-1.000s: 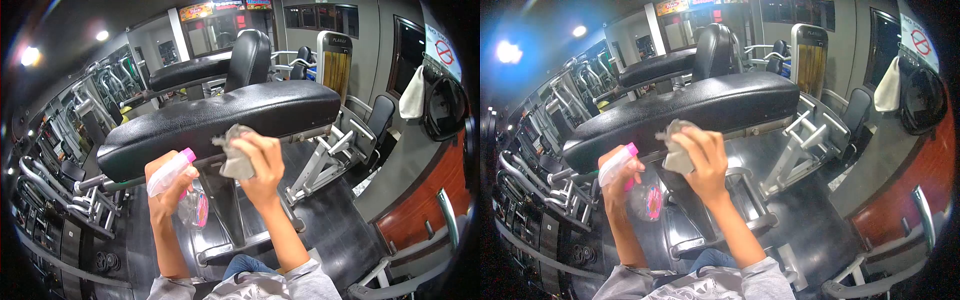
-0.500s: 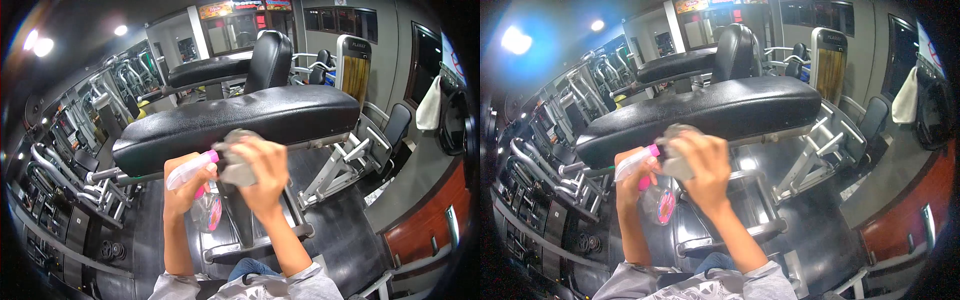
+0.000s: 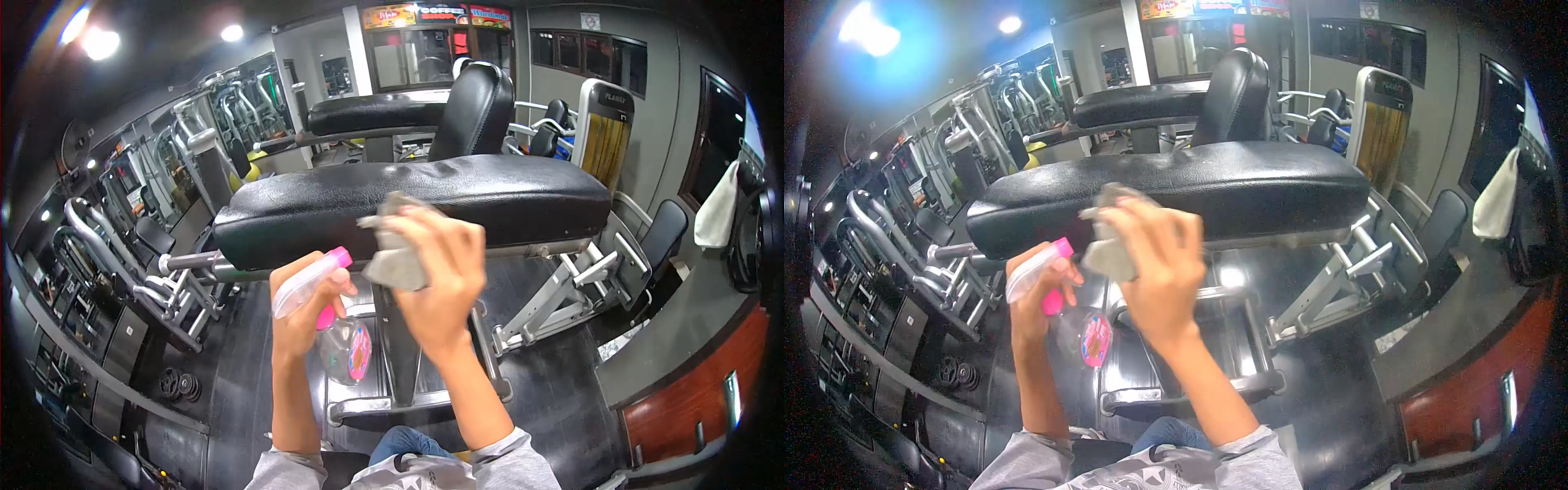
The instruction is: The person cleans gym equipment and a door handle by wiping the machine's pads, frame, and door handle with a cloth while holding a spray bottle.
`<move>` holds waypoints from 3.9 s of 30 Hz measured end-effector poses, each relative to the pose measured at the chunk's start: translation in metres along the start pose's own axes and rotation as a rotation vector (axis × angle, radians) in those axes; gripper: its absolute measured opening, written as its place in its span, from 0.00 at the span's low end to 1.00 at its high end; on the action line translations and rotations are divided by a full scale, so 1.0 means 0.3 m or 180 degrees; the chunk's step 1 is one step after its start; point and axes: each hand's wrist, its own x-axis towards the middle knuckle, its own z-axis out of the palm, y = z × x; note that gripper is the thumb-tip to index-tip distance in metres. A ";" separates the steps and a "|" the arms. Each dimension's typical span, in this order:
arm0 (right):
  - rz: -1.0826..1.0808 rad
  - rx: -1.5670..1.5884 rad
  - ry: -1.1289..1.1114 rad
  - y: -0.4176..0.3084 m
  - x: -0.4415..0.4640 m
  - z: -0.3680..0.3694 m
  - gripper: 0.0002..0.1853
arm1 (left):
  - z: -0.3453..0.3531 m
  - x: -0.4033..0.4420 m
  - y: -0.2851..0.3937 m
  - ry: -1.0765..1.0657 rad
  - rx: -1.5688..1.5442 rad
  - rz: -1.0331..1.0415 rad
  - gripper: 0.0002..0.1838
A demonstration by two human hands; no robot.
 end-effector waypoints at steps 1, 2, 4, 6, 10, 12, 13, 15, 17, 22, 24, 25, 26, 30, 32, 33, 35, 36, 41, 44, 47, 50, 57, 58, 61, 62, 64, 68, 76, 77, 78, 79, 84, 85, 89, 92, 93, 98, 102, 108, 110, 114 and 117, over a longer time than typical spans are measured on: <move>-0.0126 0.0114 -0.0199 -0.020 -0.005 0.020 0.29 | -0.009 -0.007 0.015 0.0038 0.0016 -0.0006 0.12; -0.0125 0.0155 -0.0216 -0.024 -0.009 0.022 0.29 | -0.018 -0.014 0.036 0.0096 0.0291 0.0009 0.13; -0.0219 0.0162 -0.0377 -0.020 -0.013 0.019 0.28 | -0.024 -0.021 0.065 0.0289 0.0633 -0.0001 0.13; -0.0100 0.0113 -0.0271 0.028 -0.013 -0.031 0.27 | -0.028 -0.015 0.084 0.0371 0.0662 0.0005 0.13; 0.0456 0.0062 0.0187 0.067 -0.027 -0.089 0.23 | -0.039 0.017 0.089 0.0346 0.0592 0.0011 0.13; 0.0432 0.0021 0.0177 0.046 -0.026 -0.078 0.23 | -0.044 0.019 0.085 0.0310 0.0541 -0.0009 0.13; 0.0419 -0.0015 0.0167 0.031 -0.024 -0.067 0.23 | -0.044 0.011 0.087 0.0400 0.0536 0.0041 0.13; 0.0294 0.0123 0.0134 -0.012 -0.006 -0.018 0.24 | -0.051 -0.010 0.094 0.0499 0.0522 0.0089 0.13; 0.0066 0.0255 -0.0060 -0.061 0.025 0.047 0.25 | -0.069 -0.036 0.105 0.0446 0.0644 0.0041 0.14; -0.0495 0.0393 -0.0469 -0.153 0.015 0.167 0.22 | -0.122 -0.086 0.114 0.0997 0.0828 0.0091 0.14; -0.0590 0.0163 -0.0548 -0.105 0.003 0.116 0.21 | -0.145 -0.101 0.122 0.0999 0.0819 0.0007 0.14; -0.0562 0.0034 -0.0585 -0.074 -0.009 0.078 0.21 | -0.162 -0.108 0.124 0.1007 0.0807 -0.0086 0.14; -0.0551 -0.0114 -0.0456 -0.029 -0.031 0.052 0.23 | -0.179 -0.114 0.119 0.0883 0.0843 -0.0014 0.14; -0.0107 -0.0265 0.0008 0.026 -0.083 -0.003 0.23 | -0.213 -0.122 0.111 0.0666 0.0875 -0.0010 0.14; 0.0049 -0.0239 0.0113 -0.017 -0.098 0.030 0.23 | -0.210 -0.124 0.109 0.0728 0.0801 -0.0064 0.14; -0.0012 -0.0110 0.0159 -0.034 -0.117 0.078 0.23 | -0.207 -0.125 0.110 0.0725 0.0801 -0.0076 0.14; -0.0290 0.0013 -0.0095 -0.086 -0.136 0.148 0.23 | -0.201 -0.124 0.112 0.0732 0.0770 -0.0110 0.13; -0.0412 0.0104 -0.0170 -0.109 -0.147 0.188 0.23 | -0.203 -0.126 0.111 0.0742 0.0777 -0.0107 0.13; -0.0588 0.0151 -0.0390 -0.108 -0.127 0.179 0.23 | -0.219 -0.136 0.109 0.0829 0.0712 -0.0148 0.13; -0.0138 0.0114 -0.0250 -0.062 -0.086 0.078 0.23 | -0.251 -0.141 0.112 0.0795 0.0763 -0.0142 0.13; -0.0021 0.0069 -0.0174 -0.084 -0.051 0.068 0.24 | -0.269 -0.144 0.102 0.0835 0.0744 -0.0067 0.13; -0.0145 0.0253 -0.0129 -0.139 -0.041 0.153 0.24 | -0.266 -0.125 0.077 0.0874 0.0662 0.0039 0.13; -0.0617 0.0332 -0.0612 -0.185 -0.063 0.199 0.22 | -0.269 -0.033 0.073 0.0572 0.0437 0.0122 0.12; -0.0645 0.0189 -0.0730 -0.167 -0.056 0.176 0.22 | -0.275 -0.031 0.075 0.0569 0.0413 0.0100 0.12; -0.0248 0.0285 -0.0465 -0.135 -0.003 0.105 0.24 | -0.297 -0.052 0.075 0.0661 0.0561 0.0153 0.12; -0.0208 0.0243 -0.0373 -0.135 0.002 0.110 0.24 | -0.303 -0.061 0.077 0.0673 0.0562 0.0147 0.12; -0.0301 0.0260 -0.0348 -0.154 0.017 0.150 0.24 | -0.314 -0.084 0.084 0.0855 0.0593 0.0061 0.12; -0.0750 0.0374 -0.0399 -0.239 0.052 0.281 0.18 | -0.321 -0.129 0.107 0.1365 0.0780 0.0194 0.15; -0.0997 0.0349 -0.0955 -0.220 0.023 0.234 0.15 | -0.381 -0.171 0.126 0.1242 0.0673 0.0309 0.19; -0.0807 0.0284 -0.0963 -0.210 0.031 0.188 0.18 | -0.392 -0.174 0.129 0.1107 0.0698 0.0207 0.18; -0.0658 0.0289 -0.0943 -0.191 0.032 0.152 0.20 | -0.397 -0.177 0.129 0.0976 0.0719 0.0108 0.18; -0.0511 0.0293 -0.0922 -0.179 0.032 0.133 0.22 | -0.398 -0.180 0.125 0.0980 0.0706 0.0102 0.18; -0.0601 0.0376 -0.0426 -0.249 0.020 0.270 0.19 | -0.392 -0.182 0.118 0.0818 0.0828 0.0069 0.19; -0.0615 0.0503 -0.0401 -0.274 0.022 0.313 0.24 | -0.383 -0.180 0.116 0.0812 0.0835 0.0067 0.19; -0.1121 0.0480 -0.0506 -0.357 0.022 0.421 0.15 | -0.371 -0.184 0.114 0.0945 0.0712 0.0145 0.21; -0.1323 0.0435 -0.0727 -0.339 0.008 0.394 0.13 | -0.378 -0.193 0.128 0.0941 0.0784 0.0105 0.21; -0.1272 0.0316 -0.0874 -0.321 0.006 0.360 0.14 | -0.382 -0.198 0.133 0.1006 0.0815 0.0075 0.21; -0.0794 0.0299 -0.0792 -0.201 -0.021 0.222 0.16 | -0.409 -0.238 0.139 0.0990 0.0782 0.0190 0.18; -0.0644 0.0351 -0.0621 -0.262 -0.056 0.281 0.17 | -0.406 -0.254 0.118 0.1240 0.0819 0.0035 0.16; -0.0545 0.0724 -0.0721 -0.289 -0.154 0.339 0.21 | -0.395 -0.243 0.040 0.1380 0.0947 -0.0049 0.11; -0.0242 0.0919 -0.0934 -0.242 -0.188 0.301 0.25 | -0.391 -0.241 -0.006 0.1547 0.0916 0.0044 0.11; 0.0104 0.1073 -0.0680 -0.186 -0.281 0.300 0.26 | -0.413 -0.219 -0.035 0.1381 0.1104 0.0043 0.12; 0.0150 0.1191 -0.0565 -0.239 -0.291 0.330 0.26 | -0.412 -0.222 -0.062 0.1685 0.1024 0.0134 0.12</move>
